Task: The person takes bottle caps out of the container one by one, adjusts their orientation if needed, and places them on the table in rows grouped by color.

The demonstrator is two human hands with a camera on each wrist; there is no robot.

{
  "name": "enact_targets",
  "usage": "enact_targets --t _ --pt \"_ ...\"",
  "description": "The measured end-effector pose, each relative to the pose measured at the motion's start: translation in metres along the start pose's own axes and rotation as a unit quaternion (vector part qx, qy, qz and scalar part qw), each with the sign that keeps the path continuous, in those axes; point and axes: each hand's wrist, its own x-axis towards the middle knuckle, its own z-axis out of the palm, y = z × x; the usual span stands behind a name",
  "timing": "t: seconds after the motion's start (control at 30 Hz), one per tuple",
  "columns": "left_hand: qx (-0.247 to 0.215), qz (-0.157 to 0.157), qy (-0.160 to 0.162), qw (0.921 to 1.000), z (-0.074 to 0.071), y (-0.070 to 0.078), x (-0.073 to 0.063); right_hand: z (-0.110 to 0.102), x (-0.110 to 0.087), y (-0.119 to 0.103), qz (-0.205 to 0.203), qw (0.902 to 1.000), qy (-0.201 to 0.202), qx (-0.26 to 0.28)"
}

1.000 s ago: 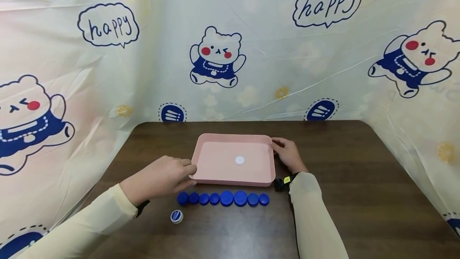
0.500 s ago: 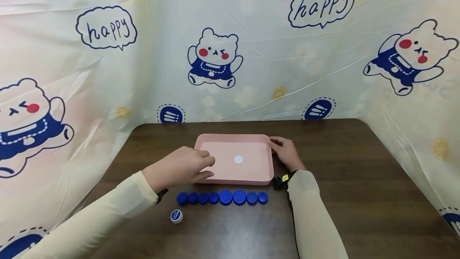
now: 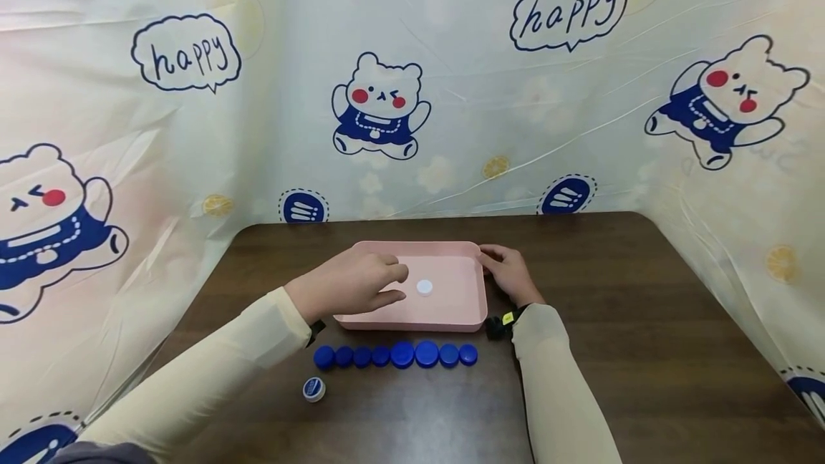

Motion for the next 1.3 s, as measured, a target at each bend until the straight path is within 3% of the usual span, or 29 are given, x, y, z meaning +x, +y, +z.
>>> enact_targets --t 0.13,0.3,0.7,0.9,1.3 --pt "0.01 -0.021 -0.001 0.9997 0.001 -0.004 0.009 0.0 0.002 0.003 0.005 1.0 -0.002 0.001" --pt "-0.016 -0.042 -0.021 0.9988 0.002 -0.009 0.022 0.001 0.002 0.003 0.002 1.0 0.001 0.001" --pt "-0.064 -0.045 -0.047 0.9959 0.008 -0.021 0.052 0.001 0.002 0.003 -0.003 1.0 0.003 0.005" --pt "-0.06 -0.033 -0.06 0.9959 0.018 -0.025 0.065 0.001 0.001 0.004 0.0 1.0 0.005 0.008" --pt "-0.095 -0.06 -0.107 0.9879 0.042 -0.034 0.072 0.002 0.003 0.005 -0.009 0.9999 0.004 0.011"
